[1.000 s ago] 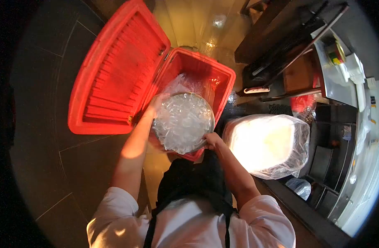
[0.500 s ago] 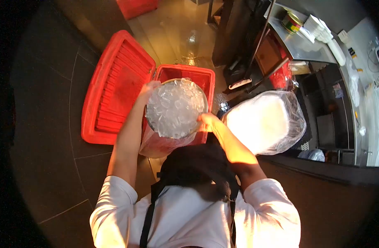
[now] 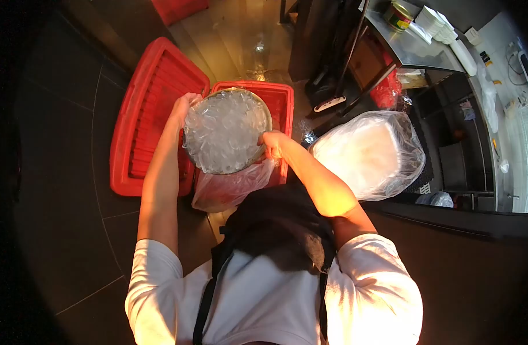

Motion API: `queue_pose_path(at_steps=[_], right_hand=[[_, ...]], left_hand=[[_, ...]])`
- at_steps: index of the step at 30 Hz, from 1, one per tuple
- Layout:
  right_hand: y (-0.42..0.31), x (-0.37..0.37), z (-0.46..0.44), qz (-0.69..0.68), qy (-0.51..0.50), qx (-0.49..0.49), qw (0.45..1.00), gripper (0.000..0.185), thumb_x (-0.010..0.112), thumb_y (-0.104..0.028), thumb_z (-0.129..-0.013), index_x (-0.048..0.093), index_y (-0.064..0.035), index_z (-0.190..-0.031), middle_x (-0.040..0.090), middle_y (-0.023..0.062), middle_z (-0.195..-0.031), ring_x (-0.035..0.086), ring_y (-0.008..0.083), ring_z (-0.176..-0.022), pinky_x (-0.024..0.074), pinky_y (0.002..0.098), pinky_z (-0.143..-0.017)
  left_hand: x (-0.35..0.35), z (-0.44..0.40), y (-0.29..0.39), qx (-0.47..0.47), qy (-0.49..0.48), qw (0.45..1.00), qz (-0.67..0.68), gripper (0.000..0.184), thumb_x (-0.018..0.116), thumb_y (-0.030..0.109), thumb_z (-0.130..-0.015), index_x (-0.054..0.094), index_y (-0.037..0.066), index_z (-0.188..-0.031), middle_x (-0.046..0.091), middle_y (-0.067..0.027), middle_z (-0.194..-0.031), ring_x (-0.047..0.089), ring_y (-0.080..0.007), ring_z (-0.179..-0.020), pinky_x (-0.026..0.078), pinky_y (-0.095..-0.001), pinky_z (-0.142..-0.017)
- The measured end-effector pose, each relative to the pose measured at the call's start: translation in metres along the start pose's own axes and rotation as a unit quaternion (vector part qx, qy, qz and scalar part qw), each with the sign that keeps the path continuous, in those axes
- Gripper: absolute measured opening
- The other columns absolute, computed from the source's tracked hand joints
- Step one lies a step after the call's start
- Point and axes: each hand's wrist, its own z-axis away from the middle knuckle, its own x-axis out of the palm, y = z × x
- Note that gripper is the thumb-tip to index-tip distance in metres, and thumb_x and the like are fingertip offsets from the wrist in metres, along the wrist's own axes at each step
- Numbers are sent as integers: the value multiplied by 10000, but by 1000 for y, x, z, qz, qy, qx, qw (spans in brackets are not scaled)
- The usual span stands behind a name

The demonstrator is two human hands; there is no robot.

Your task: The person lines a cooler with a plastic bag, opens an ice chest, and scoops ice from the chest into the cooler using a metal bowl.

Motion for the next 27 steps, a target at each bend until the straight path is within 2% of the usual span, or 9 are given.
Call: queue_pose_path(at_steps=[6, 10, 12, 15, 17, 22, 24, 26, 27], right_hand=[[-3, -3, -13, 13, -1, 4, 1000, 482, 519, 10, -803, 361, 146, -1237, 560, 344, -1000, 634, 441, -761, 552, 528, -591], [4, 1, -4, 61, 92, -22, 994, 381, 607, 1, -758, 508, 134, -1101, 568, 247, -796, 604, 346, -633, 536, 486, -536], [18, 3, -11, 16, 100, -14, 995, 379, 581, -13, -785, 503, 131, -1127, 568, 291, -1046, 622, 417, -886, 550, 556, -688], [35, -11, -30, 26, 77, 39, 996, 432, 637, -85, -779, 529, 58, -1172, 486, 298, -1215, 599, 434, -877, 539, 584, -661], [73, -19, -73, -15, 93, -10, 996, 378, 628, -62, -745, 532, 83, -1081, 536, 245, -1011, 602, 372, -777, 536, 534, -613], [75, -22, -62, 21, 70, 84, 994, 365, 562, 4, -777, 487, 107, -1119, 526, 236, -1046, 621, 391, -810, 546, 538, -621], [126, -68, -123, 122, -63, -18, 990, 369, 554, -1, -784, 485, 107, -1129, 539, 238, -1030, 621, 396, -848, 554, 551, -646], [113, -67, -100, -46, -15, 124, 991, 407, 523, 0, -798, 457, 101, -1187, 560, 238, -1033, 613, 401, -927, 558, 571, -714], [104, -69, -78, -66, -27, 113, 991, 422, 521, -2, -800, 448, 95, -1204, 560, 241, -1055, 611, 398, -935, 558, 564, -723]], left_hand=[[-6, 8, 7, -2, 6, 1000, -9, 297, 532, 307, -841, 673, 46, -863, 645, -67, -819, 578, -182, -732, 475, -345, -656], [-5, 9, -9, 40, 2, 999, -10, 283, 563, 315, -841, 673, 55, -860, 642, -62, -824, 578, -172, -730, 473, -327, -670], [-13, -5, -28, 21, -44, 999, -10, 312, 542, 295, -867, 680, 38, -978, 661, -51, -931, 593, -170, -872, 461, -321, -794], [-12, -19, -51, -33, -46, 997, 54, 350, 550, 273, -854, 648, 5, -1057, 648, -81, -1030, 583, -188, -978, 445, -326, -884], [-15, -28, -68, -36, -34, 998, 34, 404, 531, 281, -859, 618, -17, -1118, 627, -114, -1111, 564, -212, -1064, 422, -326, -943], [-30, -37, -110, -77, -48, 996, 19, 484, 498, 313, -874, 570, -33, -1204, 575, -151, -1241, 518, -229, -1179, 385, -331, -1004], [-25, -43, -115, -92, -36, 995, 18, 505, 495, 338, -880, 564, -40, -1208, 562, -154, -1260, 514, -228, -1181, 381, -332, -1005], [12, -20, -86, -101, -17, 995, 1, 528, 499, 362, -887, 552, -39, -1227, 565, -139, -1260, 519, -224, -1163, 389, -322, -986], [39, -5, -64, -101, -17, 995, -18, 544, 505, 374, -891, 541, -35, -1248, 571, -123, -1257, 523, -218, -1149, 396, -313, -970]])
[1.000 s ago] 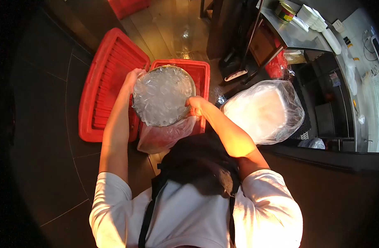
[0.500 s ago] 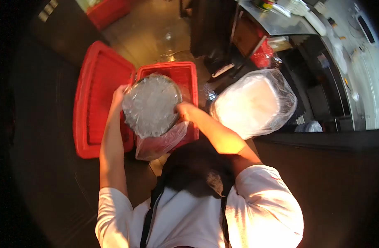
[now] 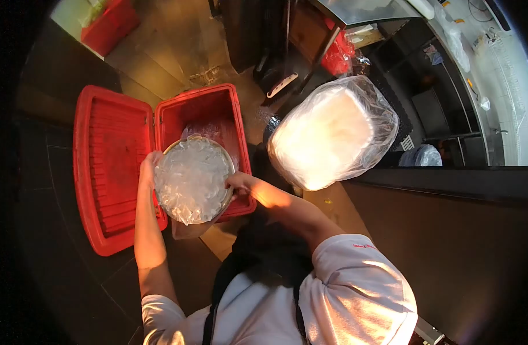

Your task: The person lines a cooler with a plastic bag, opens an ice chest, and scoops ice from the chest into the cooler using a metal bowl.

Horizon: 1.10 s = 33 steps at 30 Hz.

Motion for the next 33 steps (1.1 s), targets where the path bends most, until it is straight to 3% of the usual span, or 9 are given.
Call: queue_pose_path(at_steps=[6, 11, 15, 22, 24, 26, 28, 31, 33], right_hand=[[-32, -80, 150, -11, 16, -51, 999, 469, 531, -42, -813, 431, 65, -1259, 607, 227, -1083, 645, 341, -880, 582, 471, -703], [-10, -277, 160, -81, 10, -77, 994, 449, 521, -54, -837, 427, 98, -1249, 646, 224, -1014, 675, 342, -811, 595, 445, -635], [-36, -389, 270, -51, 236, -81, 967, 402, 555, -17, -812, 442, 127, -1171, 613, 250, -978, 661, 386, -753, 579, 535, -642], [-72, -524, 348, 39, 349, -140, 926, 477, 543, 5, -786, 439, 98, -1242, 627, 267, -943, 660, 423, -739, 559, 565, -578], [-80, -543, 322, 120, 405, -145, 895, 539, 545, -4, -777, 422, 59, -1298, 633, 277, -944, 660, 417, -717, 558, 520, -564], [-83, -531, 276, 305, 472, -181, 807, 633, 541, -18, -773, 359, 17, -1378, 632, 308, -900, 651, 434, -723, 542, 461, -612], [-44, -578, 165, 464, 568, -233, 639, 730, 513, -20, -798, 241, -111, -1469, 599, 348, -944, 632, 450, -733, 528, 425, -683], [-26, -554, 122, 474, 651, -210, 554, 765, 485, 2, -827, 208, -292, -1476, 635, 244, -803, 634, 405, -739, 493, 497, -708], [-24, -565, 129, 450, 621, -184, 615, 785, 476, -12, -855, 148, -356, -1480, 579, 300, -950, 625, 426, -725, 509, 487, -696]], left_hand=[[166, 28, 50, 15, -74, 988, -134, 598, 496, 418, -908, 505, -32, -1301, 526, -131, -1331, 490, -215, -1197, 367, -335, -1004], [344, 7, 23, 136, -135, 964, -185, 540, 492, 433, -920, 581, -13, -1212, 608, -117, -1193, 548, -203, -1093, 388, -332, -971], [490, 5, -15, 225, -205, 933, -190, 525, 510, 436, -915, 604, -16, -1166, 631, -153, -1168, 564, -247, -1120, 392, -331, -965], [644, -8, -118, 125, -268, 955, 7, 636, 541, 505, -893, 494, 15, -1297, 571, -135, -1221, 489, -211, -1191, 353, -292, -1005], [651, -35, -176, 126, -255, 949, -137, 734, 478, 585, -891, 366, 75, -1407, 473, -153, -1354, 394, -298, -1294, 256, -490, -1068], [634, -30, -221, 117, -198, 886, -404, 742, 442, 599, -897, 319, 111, -1442, 432, -166, -1403, 362, -347, -1318, 172, -620, -1074], [601, -4, -240, 85, -345, 685, -637, 805, 401, 666, -874, 216, 181, -1489, 307, -154, -1492, 220, -342, -1400, 25, -712, -1044], [556, 33, -270, 150, -373, 501, -766, 521, 459, 468, -898, 462, 195, -1341, 542, -147, -1262, 449, -309, -1239, -3, -718, -1049], [536, 37, -283, 123, -434, 443, -775, 331, 437, 283, -924, 607, 200, -1195, 639, -138, -1084, 566, -298, -1102, -6, -704, -1065]])
